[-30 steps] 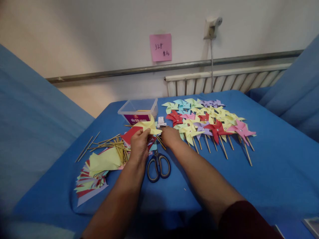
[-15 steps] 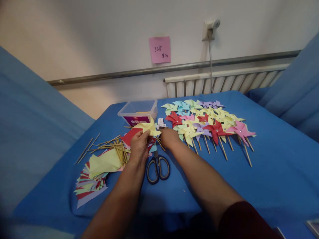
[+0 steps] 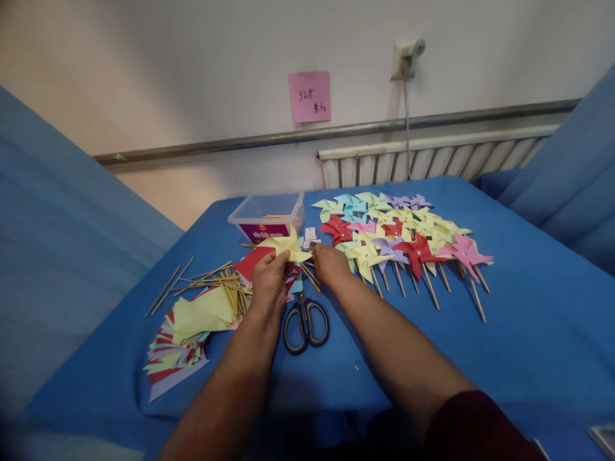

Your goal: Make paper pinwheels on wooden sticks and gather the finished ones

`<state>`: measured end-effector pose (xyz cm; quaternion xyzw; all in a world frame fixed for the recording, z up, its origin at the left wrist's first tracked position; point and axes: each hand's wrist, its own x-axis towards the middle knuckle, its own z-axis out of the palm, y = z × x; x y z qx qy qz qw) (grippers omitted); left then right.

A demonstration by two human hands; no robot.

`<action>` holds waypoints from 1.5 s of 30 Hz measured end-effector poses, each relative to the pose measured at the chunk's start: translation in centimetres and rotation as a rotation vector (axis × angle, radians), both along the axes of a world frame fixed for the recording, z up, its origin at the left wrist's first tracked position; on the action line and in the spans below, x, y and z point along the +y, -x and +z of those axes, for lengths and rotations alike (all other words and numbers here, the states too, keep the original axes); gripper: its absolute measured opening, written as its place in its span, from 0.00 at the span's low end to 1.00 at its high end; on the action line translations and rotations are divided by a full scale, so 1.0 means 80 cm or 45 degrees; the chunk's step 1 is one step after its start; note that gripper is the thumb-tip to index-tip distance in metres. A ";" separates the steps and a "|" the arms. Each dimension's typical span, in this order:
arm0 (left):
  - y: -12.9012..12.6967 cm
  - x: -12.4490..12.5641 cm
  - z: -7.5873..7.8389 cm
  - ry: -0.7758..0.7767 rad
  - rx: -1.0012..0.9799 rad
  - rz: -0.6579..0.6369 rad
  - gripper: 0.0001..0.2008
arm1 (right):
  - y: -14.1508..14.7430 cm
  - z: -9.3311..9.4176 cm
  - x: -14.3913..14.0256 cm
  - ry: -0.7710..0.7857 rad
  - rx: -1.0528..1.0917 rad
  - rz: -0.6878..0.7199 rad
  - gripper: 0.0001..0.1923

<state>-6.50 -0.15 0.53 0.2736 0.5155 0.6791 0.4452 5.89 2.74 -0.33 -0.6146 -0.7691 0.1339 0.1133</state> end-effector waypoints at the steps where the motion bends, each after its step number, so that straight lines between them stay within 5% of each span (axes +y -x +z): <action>1: 0.000 0.000 -0.001 0.000 0.003 0.000 0.12 | 0.000 -0.001 0.000 0.011 0.011 -0.014 0.14; 13: -0.001 -0.002 0.002 -0.008 -0.031 -0.017 0.14 | -0.014 0.009 -0.020 -0.015 0.135 -0.024 0.12; 17: -0.003 -0.003 0.003 -0.026 -0.038 -0.026 0.14 | -0.031 -0.005 -0.042 0.055 0.198 0.090 0.10; 23: -0.004 -0.003 0.003 -0.015 -0.025 -0.018 0.14 | -0.043 -0.028 -0.042 0.258 0.448 -0.040 0.08; 35: -0.008 -0.002 -0.001 -0.013 0.000 -0.051 0.12 | -0.046 -0.016 -0.045 0.172 0.235 0.197 0.07; 45: -0.010 -0.004 -0.001 -0.004 0.028 -0.051 0.13 | -0.043 -0.015 -0.039 0.134 0.104 0.164 0.10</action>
